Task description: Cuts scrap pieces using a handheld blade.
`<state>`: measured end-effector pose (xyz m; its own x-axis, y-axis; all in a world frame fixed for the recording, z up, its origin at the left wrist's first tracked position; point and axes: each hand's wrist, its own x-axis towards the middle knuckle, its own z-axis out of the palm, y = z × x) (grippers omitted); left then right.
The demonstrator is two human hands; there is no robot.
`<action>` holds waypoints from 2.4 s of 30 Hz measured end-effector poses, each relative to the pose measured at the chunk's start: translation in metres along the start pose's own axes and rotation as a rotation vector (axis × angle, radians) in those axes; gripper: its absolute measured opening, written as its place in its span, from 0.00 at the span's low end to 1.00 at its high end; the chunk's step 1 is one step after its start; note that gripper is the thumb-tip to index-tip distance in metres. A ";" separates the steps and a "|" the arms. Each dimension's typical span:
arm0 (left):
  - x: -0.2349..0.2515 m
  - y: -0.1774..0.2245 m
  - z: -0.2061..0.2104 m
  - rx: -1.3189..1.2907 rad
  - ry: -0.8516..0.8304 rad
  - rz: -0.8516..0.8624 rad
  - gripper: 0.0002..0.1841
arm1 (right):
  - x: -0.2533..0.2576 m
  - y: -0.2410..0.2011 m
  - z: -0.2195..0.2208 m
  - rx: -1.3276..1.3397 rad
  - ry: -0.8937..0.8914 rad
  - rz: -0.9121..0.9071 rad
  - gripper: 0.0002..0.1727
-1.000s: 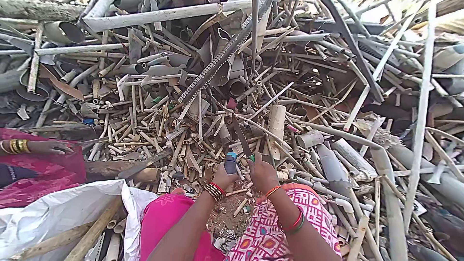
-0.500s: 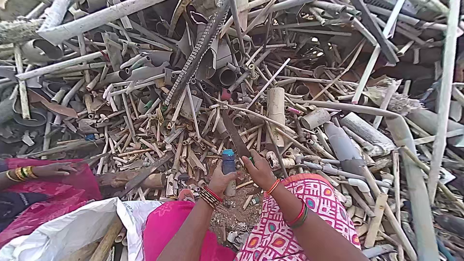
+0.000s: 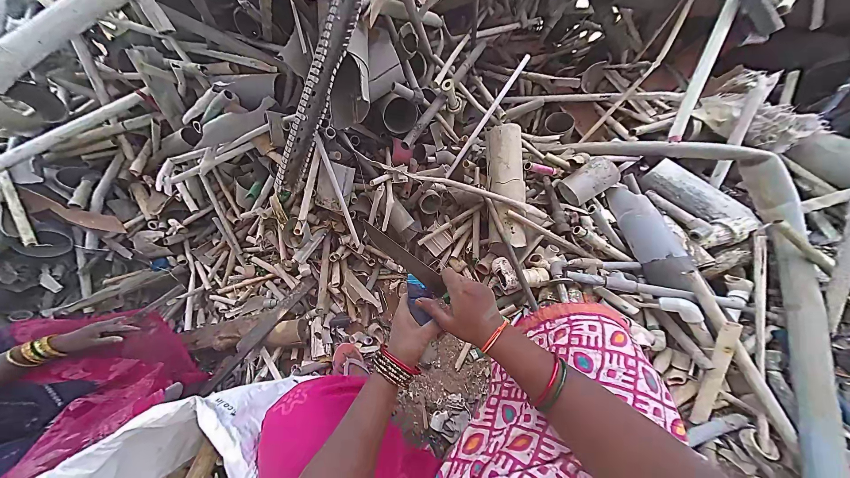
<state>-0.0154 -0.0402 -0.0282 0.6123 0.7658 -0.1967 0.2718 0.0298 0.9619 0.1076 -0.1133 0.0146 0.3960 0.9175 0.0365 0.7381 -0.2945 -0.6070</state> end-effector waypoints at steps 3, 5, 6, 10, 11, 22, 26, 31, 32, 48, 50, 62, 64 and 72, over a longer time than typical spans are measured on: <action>-0.001 0.002 0.002 0.178 0.064 0.136 0.41 | 0.001 0.003 0.006 0.001 0.081 -0.022 0.35; 0.000 0.001 0.004 0.197 0.087 0.174 0.42 | 0.002 0.007 0.012 -0.014 0.172 -0.076 0.34; 0.001 0.001 0.005 0.198 0.093 0.188 0.42 | 0.003 0.009 0.014 -0.019 0.202 -0.097 0.35; 0.001 0.003 -0.002 0.283 0.072 0.209 0.41 | 0.007 0.014 0.018 -0.024 0.262 -0.150 0.36; 0.001 0.004 -0.004 0.318 0.056 0.210 0.41 | 0.007 0.014 0.017 -0.022 0.248 -0.151 0.36; -0.005 0.014 -0.013 0.533 0.067 0.236 0.39 | 0.005 0.015 0.027 0.210 0.185 -0.101 0.38; -0.006 0.014 -0.010 0.561 0.128 0.281 0.38 | 0.006 0.016 0.034 0.417 0.165 -0.085 0.33; -0.014 0.031 0.002 0.773 0.315 0.175 0.35 | 0.004 0.008 0.035 0.664 0.143 -0.017 0.24; -0.014 0.034 0.004 0.821 0.332 0.138 0.35 | 0.003 0.006 0.035 0.728 0.121 0.008 0.22; -0.002 0.017 -0.019 0.040 0.027 -0.014 0.43 | 0.002 0.014 0.014 0.265 0.103 -0.066 0.32; -0.002 0.017 -0.016 0.030 -0.001 0.017 0.42 | 0.002 0.014 0.019 0.238 0.209 -0.103 0.32; -0.007 0.010 -0.017 0.290 -0.023 0.143 0.40 | 0.002 0.012 0.026 0.013 0.355 -0.218 0.35; -0.008 0.011 -0.017 0.363 0.001 0.163 0.39 | 0.000 0.008 0.028 0.033 0.329 -0.163 0.36; -0.009 0.017 -0.016 0.359 -0.012 0.192 0.41 | 0.008 0.015 0.031 0.597 0.074 -0.015 0.28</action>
<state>-0.0281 -0.0359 -0.0071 0.6854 0.7278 -0.0247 0.3922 -0.3404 0.8546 0.1049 -0.1026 -0.0187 0.4408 0.8930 0.0909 0.3186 -0.0610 -0.9459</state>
